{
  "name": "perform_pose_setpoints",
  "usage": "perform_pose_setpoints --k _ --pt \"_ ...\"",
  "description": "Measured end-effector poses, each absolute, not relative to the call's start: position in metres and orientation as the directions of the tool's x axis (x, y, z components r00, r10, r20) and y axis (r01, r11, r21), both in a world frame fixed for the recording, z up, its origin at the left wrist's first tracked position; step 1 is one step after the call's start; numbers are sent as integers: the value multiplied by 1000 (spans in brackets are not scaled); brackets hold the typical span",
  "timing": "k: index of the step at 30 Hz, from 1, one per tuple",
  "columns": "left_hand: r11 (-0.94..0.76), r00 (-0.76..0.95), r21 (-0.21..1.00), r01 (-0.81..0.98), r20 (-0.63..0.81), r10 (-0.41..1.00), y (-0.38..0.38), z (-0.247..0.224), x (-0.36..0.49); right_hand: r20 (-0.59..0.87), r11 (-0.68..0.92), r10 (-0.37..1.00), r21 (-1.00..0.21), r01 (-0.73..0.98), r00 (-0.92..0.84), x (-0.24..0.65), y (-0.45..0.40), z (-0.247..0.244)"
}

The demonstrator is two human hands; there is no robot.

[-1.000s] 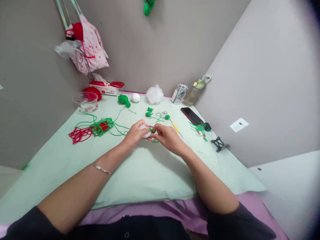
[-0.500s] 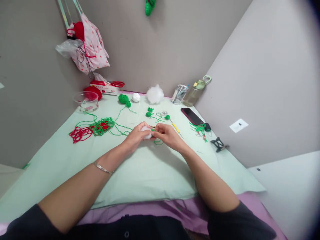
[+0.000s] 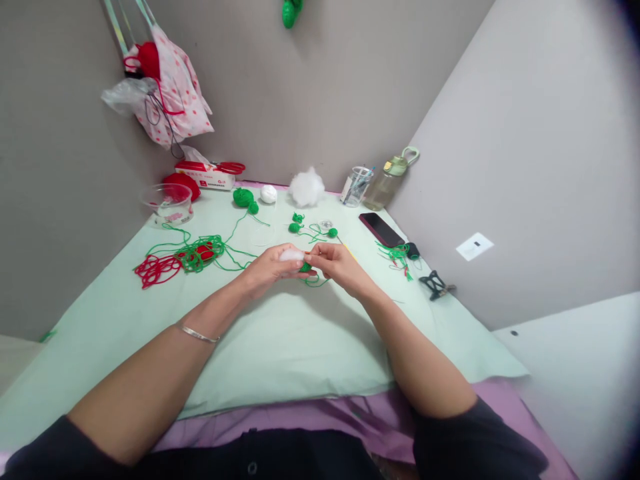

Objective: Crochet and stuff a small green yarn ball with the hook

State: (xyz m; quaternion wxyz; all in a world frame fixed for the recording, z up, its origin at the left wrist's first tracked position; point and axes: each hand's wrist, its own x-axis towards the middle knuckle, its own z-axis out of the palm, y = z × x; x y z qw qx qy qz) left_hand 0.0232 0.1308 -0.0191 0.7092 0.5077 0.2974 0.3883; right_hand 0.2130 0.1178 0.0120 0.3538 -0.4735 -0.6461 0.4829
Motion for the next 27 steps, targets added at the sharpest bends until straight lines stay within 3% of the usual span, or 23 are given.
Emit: perform_pose_setpoints --k 6,16,20,23,25,27 --pt "96 367 981 -168 -28 930 131 -22 30 -50 50 934 -962 268 -353 206 111 12" --pt "-41 177 997 -62 51 983 117 -11 37 30 118 936 -966 232 -350 196 106 16" --pt "-42 228 997 -64 56 972 117 -11 36 63 202 935 -903 378 -349 208 112 17" --pt "-37 256 997 -74 55 965 121 -14 34 214 324 939 -808 492 -268 214 113 19" --pt "-37 267 997 -70 55 962 121 -15 33 327 407 911 -813 417 -252 214 111 20" --pt "-40 287 997 -63 57 956 119 -15 33 338 416 888 -879 232 -311 211 108 21"
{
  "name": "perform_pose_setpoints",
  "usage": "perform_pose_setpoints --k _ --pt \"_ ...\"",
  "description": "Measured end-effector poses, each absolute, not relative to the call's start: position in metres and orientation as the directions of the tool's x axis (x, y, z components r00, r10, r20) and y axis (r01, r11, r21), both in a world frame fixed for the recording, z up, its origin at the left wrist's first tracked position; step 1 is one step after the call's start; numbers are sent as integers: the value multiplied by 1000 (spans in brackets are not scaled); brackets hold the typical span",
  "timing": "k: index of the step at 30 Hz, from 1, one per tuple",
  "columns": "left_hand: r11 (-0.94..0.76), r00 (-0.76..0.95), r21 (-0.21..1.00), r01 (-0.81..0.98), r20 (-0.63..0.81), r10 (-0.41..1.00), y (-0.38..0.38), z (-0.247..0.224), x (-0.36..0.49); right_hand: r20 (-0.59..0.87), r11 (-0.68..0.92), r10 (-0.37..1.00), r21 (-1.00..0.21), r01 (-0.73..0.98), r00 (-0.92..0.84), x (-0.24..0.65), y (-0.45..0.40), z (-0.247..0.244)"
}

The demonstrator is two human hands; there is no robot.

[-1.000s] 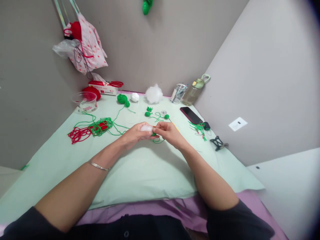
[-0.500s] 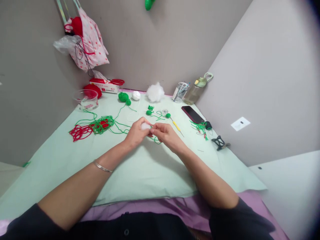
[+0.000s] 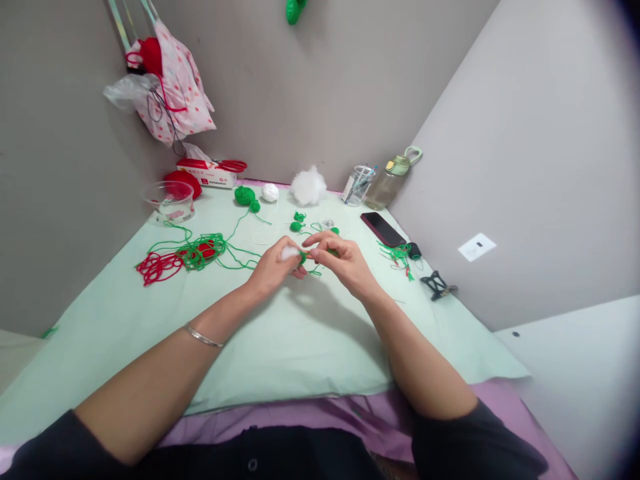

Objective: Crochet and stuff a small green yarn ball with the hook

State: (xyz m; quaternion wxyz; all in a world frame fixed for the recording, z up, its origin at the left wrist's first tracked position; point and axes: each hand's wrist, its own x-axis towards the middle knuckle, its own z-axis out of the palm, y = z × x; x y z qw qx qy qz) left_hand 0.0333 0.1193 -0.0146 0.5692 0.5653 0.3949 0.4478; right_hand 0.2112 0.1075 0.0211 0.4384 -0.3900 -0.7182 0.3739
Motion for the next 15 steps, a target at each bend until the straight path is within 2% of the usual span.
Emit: perform_pose_setpoints --k 3,5,8,11,13,15 --pt "-54 305 997 -49 67 950 115 -12 35 255 291 883 -956 34 -395 206 104 21" --pt "-65 275 997 -30 70 959 114 -12 36 236 268 915 -962 58 -329 205 105 19" --pt "-68 213 998 4 65 975 116 -16 37 249 313 942 -896 316 -225 206 110 15" --pt "-70 200 997 29 63 978 117 -22 40 222 341 938 -729 593 -266 209 113 12" --pt "-81 209 996 43 71 975 116 -25 41 197 341 939 -660 670 -284 211 113 12" --pt "-95 219 994 56 80 972 115 -26 41 170 342 936 -642 686 -307 212 112 12"
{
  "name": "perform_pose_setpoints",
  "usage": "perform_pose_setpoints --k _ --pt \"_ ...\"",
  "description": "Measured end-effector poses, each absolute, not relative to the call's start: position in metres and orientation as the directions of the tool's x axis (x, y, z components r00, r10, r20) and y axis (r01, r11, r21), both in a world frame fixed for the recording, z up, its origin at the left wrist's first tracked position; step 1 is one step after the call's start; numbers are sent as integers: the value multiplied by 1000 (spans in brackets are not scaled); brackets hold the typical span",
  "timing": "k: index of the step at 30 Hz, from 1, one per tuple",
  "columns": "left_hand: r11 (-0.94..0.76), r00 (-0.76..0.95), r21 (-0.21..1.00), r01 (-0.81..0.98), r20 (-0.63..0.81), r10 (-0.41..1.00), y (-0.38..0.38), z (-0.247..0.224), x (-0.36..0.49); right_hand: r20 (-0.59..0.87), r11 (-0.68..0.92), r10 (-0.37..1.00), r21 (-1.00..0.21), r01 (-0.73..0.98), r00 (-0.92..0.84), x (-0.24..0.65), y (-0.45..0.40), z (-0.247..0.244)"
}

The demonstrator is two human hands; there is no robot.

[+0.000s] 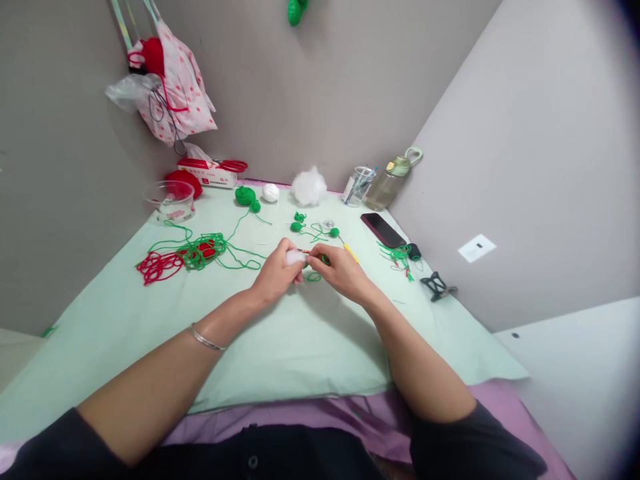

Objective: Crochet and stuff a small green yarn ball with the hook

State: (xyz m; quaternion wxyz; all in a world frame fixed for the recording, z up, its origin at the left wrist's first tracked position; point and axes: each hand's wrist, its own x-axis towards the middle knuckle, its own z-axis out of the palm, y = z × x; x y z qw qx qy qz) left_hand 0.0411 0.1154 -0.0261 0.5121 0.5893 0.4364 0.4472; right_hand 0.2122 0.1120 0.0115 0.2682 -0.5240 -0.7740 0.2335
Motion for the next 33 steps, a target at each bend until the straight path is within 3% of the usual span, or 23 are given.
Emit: perform_pose_setpoints --k 5,14,23,33 --pt "-120 268 990 72 96 959 113 -25 40 116 310 939 -699 645 -325 215 116 6" --pt "-89 400 996 -9 85 913 121 -16 29 193 289 957 -717 635 -218 219 124 2" --pt "-46 314 997 -54 61 948 129 -16 26 229 364 926 -746 558 -299 211 113 12" --pt "-58 358 998 -13 59 932 121 -11 32 217 346 930 -789 508 -297 211 115 14"
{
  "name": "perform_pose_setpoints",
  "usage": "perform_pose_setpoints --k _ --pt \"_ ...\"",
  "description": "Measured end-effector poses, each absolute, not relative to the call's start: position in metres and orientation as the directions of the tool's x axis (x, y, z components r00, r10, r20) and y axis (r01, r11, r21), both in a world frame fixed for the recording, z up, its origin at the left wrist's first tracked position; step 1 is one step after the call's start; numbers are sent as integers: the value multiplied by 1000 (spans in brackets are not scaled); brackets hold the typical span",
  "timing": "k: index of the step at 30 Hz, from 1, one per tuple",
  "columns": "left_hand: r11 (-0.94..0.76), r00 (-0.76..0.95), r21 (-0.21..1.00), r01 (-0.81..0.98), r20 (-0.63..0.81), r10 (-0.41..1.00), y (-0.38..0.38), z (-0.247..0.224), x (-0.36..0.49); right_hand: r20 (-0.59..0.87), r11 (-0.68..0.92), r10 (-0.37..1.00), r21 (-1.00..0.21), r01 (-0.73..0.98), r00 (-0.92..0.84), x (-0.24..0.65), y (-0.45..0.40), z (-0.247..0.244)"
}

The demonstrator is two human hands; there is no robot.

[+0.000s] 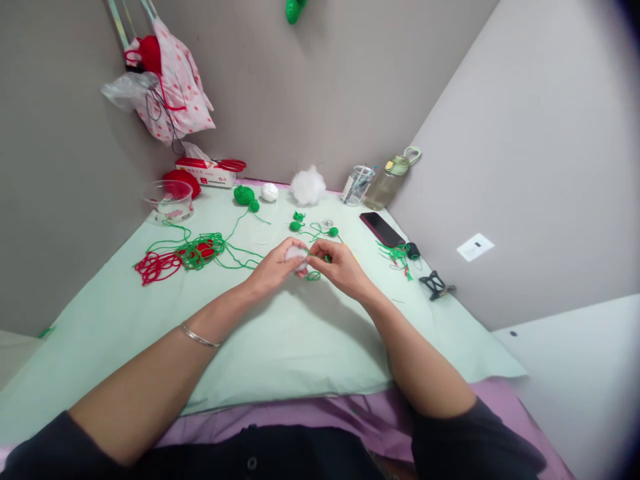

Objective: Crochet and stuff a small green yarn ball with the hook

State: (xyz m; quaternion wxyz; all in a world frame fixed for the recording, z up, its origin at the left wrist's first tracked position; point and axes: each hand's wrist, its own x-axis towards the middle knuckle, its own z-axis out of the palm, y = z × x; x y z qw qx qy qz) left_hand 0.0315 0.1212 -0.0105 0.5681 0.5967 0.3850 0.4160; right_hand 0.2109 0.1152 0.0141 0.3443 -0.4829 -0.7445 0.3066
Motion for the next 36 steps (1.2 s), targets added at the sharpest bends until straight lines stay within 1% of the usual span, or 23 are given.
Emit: perform_pose_setpoints --k 5,11,13,15,17,18,20,24,31,33,36 --pt "-112 233 993 32 102 967 115 -10 37 199 301 950 -790 533 -242 201 109 12" --pt "-159 128 986 48 152 980 116 -10 39 222 302 951 -811 501 -215 181 93 12" --pt "-167 103 985 35 162 981 118 -10 39 202 277 957 -855 440 -210 180 94 12" --pt "-176 84 984 19 174 981 119 -11 40 173 229 966 -918 324 -192 182 99 11" --pt "-191 75 982 4 190 979 119 -13 41 114 148 978 -969 195 -174 184 105 8" --pt "-199 72 980 -3 199 977 119 -14 41 81 107 982 -983 151 -169 184 107 6" --pt "-213 69 977 -11 214 974 118 -17 40 37 58 985 -991 120 -166 184 111 2" --pt "-216 124 976 -29 218 968 118 -18 38 101 122 987 -977 177 -123 182 115 -5" --pt "-169 314 980 -103 194 929 120 -10 30 184 196 980 -943 271 -70 190 117 -4" --pt "-148 331 981 -121 181 926 122 -10 29 201 212 977 -930 300 -68 191 117 -4" --pt "-133 297 980 -151 173 939 124 -13 31 221 233 972 -913 334 -76 192 116 -3"
